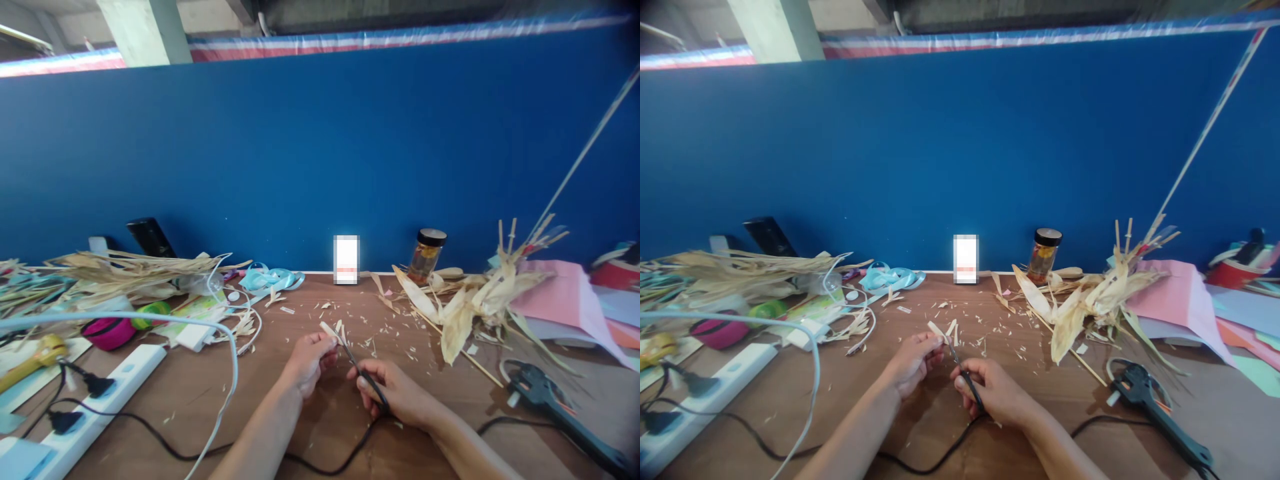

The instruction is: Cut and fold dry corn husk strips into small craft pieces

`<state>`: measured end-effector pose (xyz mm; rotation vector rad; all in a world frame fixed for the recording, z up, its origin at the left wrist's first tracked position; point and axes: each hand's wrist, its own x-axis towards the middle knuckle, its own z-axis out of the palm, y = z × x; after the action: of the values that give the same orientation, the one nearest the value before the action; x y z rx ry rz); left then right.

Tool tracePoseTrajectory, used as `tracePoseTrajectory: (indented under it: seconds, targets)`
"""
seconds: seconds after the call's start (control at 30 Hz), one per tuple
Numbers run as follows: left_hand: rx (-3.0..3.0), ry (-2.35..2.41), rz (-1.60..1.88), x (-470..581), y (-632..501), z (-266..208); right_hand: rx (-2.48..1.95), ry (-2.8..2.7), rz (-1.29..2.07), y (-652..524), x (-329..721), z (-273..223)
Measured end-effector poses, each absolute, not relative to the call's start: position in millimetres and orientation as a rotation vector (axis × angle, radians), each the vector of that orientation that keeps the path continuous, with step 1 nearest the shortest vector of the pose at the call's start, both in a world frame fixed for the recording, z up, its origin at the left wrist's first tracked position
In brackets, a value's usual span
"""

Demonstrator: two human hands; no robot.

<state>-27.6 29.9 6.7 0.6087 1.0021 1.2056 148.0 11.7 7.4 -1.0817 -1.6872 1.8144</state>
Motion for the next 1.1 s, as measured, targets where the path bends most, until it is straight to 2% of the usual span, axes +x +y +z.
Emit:
tracePoseTrajectory:
  seconds: [1.1]
  targets:
    - [0.577, 1.029, 1.183, -24.2, 27.9, 12.9, -1.050, -1.659, 1.825, 12.5, 148.1, 1.8]
